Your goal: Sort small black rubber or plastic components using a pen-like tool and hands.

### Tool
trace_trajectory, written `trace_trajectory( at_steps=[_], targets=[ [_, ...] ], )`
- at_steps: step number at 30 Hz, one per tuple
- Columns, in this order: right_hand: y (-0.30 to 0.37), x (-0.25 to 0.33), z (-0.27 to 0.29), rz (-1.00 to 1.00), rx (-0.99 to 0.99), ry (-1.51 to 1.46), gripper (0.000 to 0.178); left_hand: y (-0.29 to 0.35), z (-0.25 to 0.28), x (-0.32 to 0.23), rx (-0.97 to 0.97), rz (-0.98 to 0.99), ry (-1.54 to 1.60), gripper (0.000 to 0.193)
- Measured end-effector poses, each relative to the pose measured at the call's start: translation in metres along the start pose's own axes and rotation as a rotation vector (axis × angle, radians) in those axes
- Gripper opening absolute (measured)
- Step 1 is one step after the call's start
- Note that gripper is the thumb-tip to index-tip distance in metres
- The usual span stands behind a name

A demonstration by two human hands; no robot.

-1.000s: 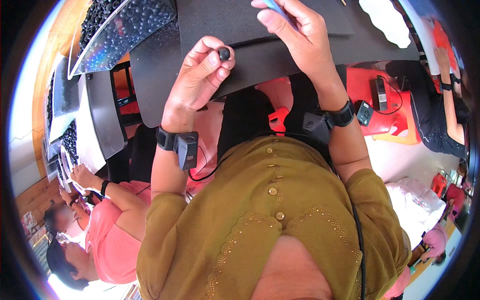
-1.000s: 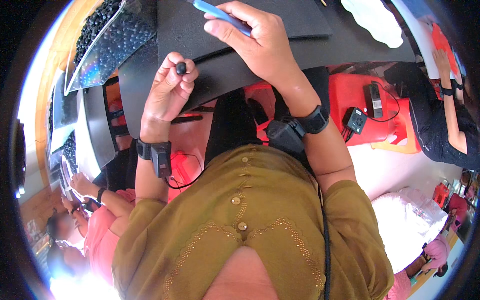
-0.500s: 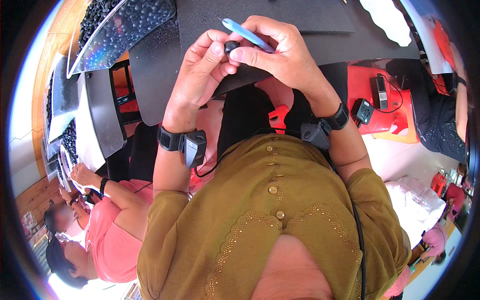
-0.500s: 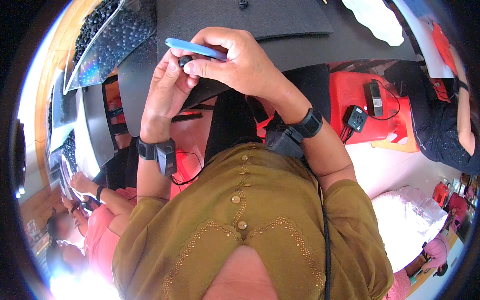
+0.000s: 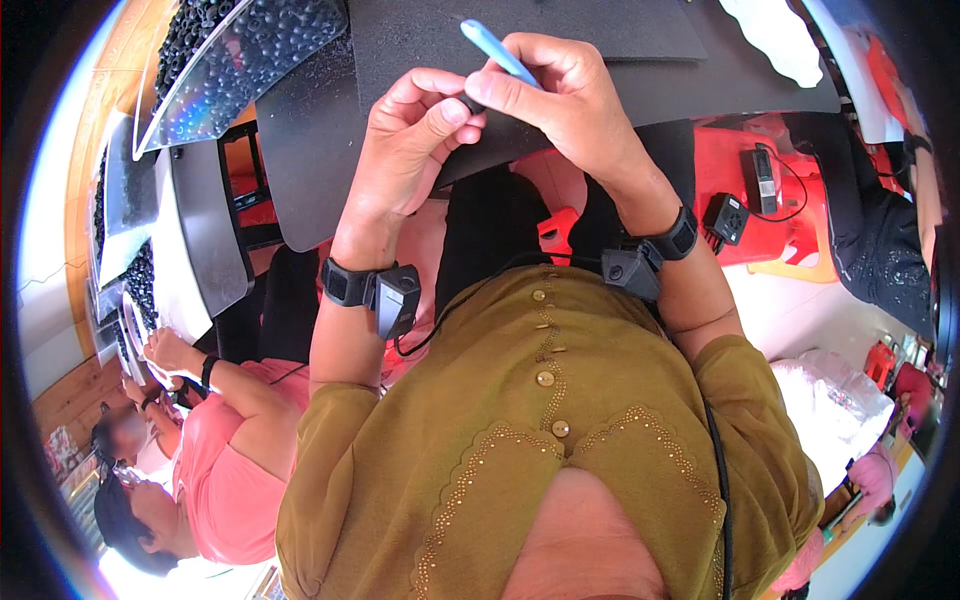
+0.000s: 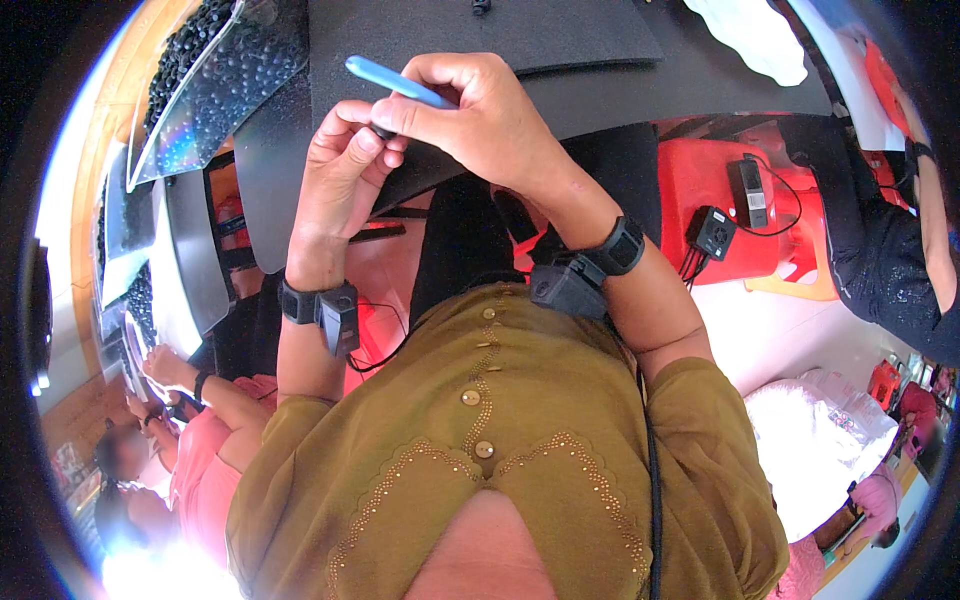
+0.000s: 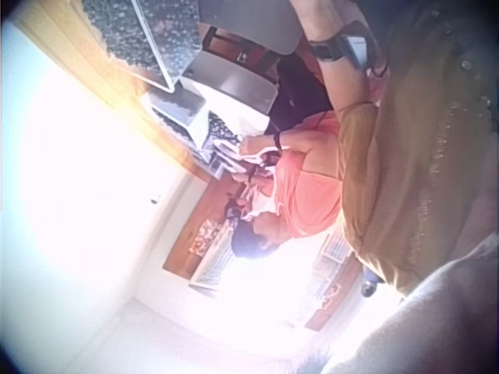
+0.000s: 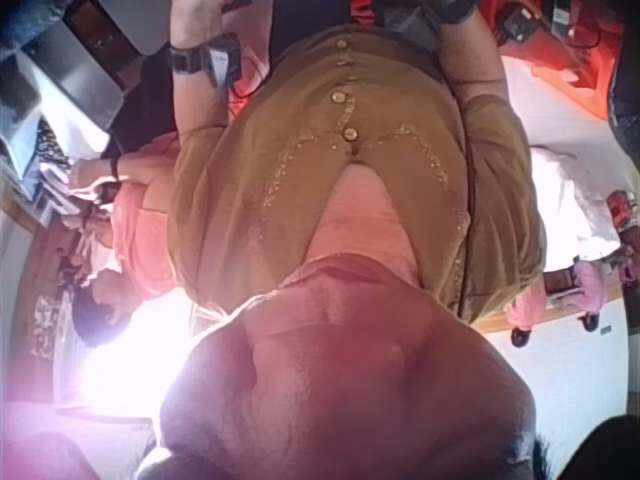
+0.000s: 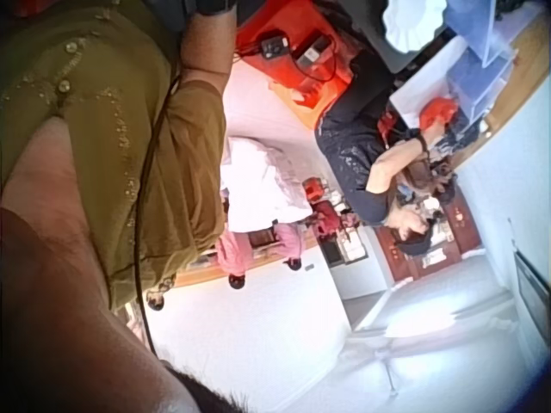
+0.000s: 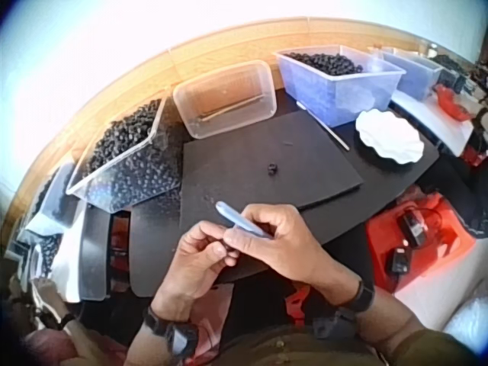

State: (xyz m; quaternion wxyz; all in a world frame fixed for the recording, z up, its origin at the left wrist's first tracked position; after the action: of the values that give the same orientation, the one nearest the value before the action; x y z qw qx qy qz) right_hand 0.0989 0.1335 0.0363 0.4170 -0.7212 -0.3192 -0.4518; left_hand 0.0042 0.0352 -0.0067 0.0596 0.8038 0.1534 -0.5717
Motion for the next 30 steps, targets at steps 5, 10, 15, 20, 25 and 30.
trace_trajectory(
  at_steps=[5, 10, 15, 20, 25, 30],
  targets=[
    [0.0, -0.003, 0.009, 0.002, -0.062, 0.146, 0.021, 0.0, -0.001, -0.002, 0.026, -0.02, 0.018, 0.018],
    [0.006, -0.002, 0.018, 0.102, -0.095, 0.136, 0.027, -0.001, 0.001, -0.006, 0.001, 0.017, 0.242, 0.017],
    [0.011, 0.006, 0.01, 0.172, 0.055, 0.397, 0.027, 0.0, 0.005, -0.007, 0.024, 0.006, 0.398, 0.019],
    [0.012, 0.009, 0.006, 0.293, 0.064, 0.525, 0.025, 0.001, 0.006, -0.006, -0.058, 0.038, 0.353, 0.02],
    [0.014, 0.015, 0.003, 0.303, 0.063, 0.603, 0.024, 0.001, 0.008, -0.006, -0.079, 0.036, 0.337, 0.019],
    [0.013, 0.018, 0.003, 0.303, 0.068, 0.658, 0.023, 0.001, 0.009, -0.005, -0.052, 0.027, 0.344, 0.019]
  ],
)
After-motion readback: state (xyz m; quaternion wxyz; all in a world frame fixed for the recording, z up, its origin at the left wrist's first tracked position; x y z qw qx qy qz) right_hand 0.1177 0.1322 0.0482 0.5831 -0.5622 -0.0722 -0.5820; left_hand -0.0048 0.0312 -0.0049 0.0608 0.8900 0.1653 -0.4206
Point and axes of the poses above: each hand's wrist, its own y-axis away from the middle knuckle, its own z-axis out of the back of the hand, x = y × z, the point moved 7 cm from there along -y, towards the middle knuckle, and after that the axes turned 13 degrees about -y, right-handed, at the moved point
